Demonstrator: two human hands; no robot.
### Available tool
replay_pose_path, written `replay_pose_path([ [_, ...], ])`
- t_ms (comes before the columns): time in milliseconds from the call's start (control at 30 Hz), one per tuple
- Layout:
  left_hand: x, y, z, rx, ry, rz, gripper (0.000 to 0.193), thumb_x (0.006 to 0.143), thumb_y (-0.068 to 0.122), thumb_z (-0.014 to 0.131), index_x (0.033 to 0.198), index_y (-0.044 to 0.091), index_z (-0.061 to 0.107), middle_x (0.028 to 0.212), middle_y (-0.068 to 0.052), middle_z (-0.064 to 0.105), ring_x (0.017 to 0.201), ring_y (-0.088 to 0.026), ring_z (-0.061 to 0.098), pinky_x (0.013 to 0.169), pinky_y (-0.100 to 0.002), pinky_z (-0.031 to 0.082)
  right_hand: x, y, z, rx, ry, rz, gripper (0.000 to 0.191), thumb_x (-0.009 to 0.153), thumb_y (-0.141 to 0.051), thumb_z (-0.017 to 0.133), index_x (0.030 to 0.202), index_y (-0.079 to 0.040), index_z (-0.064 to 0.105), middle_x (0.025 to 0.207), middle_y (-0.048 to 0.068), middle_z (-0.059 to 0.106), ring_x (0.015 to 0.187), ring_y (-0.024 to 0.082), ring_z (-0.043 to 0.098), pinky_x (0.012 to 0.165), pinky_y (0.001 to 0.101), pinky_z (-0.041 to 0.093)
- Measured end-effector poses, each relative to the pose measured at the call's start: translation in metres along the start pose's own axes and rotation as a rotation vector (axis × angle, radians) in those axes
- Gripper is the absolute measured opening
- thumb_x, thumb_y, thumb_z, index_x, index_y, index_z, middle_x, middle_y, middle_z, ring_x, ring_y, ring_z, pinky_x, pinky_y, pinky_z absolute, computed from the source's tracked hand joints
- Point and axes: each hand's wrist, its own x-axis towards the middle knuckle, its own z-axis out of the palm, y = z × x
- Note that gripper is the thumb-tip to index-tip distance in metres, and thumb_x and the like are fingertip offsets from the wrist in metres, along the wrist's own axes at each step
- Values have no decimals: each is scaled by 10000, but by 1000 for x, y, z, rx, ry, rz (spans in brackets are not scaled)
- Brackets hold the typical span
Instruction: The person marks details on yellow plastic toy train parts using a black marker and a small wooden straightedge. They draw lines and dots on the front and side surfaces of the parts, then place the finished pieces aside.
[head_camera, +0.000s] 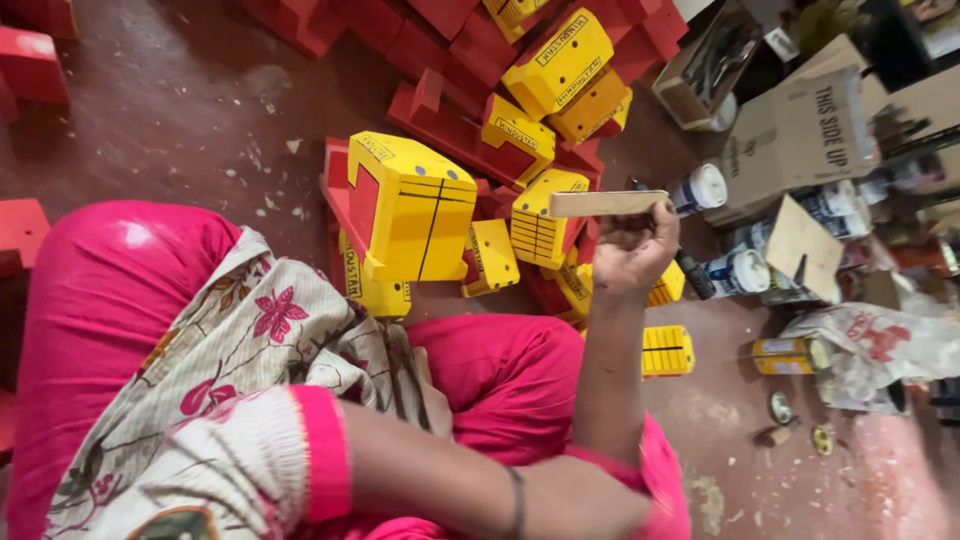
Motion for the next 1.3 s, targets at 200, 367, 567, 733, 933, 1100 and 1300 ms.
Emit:
replay_pose_path([
  [200,-22,-12,-25,-28,136,269,545,785,310,784,1222,43,601,1127,-165,696,1070,-336,697,925,-444,556,20,-5,-2,-5,117,4,186,886,-246,665,935,-67,664,779,56,653,698,211,624,814,469,629],
  [367,-53,-20,-47,-126,113,457,448,781,264,811,1158,87,645,1116,-106,713,1068,-293,696,933,-419,552,-8,19,2,39,48,48,164,957,-215,660,1007,-58,672,876,69,681,781,208,633,881,428,601],
  [567,-124,-40,-123,303,797,474,343,777,209,844,1080,140,699,1103,-35,732,1065,-240,696,942,-389,548,-72,58,21,87,-225,229,141,1037,-166,584,1106,-61,649,933,70,694,866,208,645,912,410,560],
  [733,-144,-68,-147,759,1114,60,705,624,373,801,1216,28,634,1092,-175,666,938,-347,652,784,-452,506,-130,70,56,-123,-137,40,184,981,-153,526,1154,-98,559,984,51,711,929,199,666,880,407,561],
  [933,-137,-74,-165,457,1060,-246,135,848,103,720,969,63,675,886,-131,687,822,-326,681,748,-444,531,-166,105,70,-146,-75,-385,176,1217,-199,548,1228,-26,514,1004,142,652,863,183,624,796,324,505],
  [1100,-152,-130,-213,140,1346,-112,141,1040,141,659,1019,3,639,871,-149,640,756,-217,603,709,-357,490,-168,168,81,-461,187,-456,265,1042,-250,507,1226,-60,491,1165,157,656,1042,204,663,911,360,558],
  [1300,-125,-173,-228,-208,1222,164,221,1129,198,585,1010,17,545,1165,-124,719,1038,-160,663,964,-314,531,-151,174,70,-889,252,-603,292,1145,-237,505,1205,40,573,1153,148,629,1017,211,626,964,348,516],
])
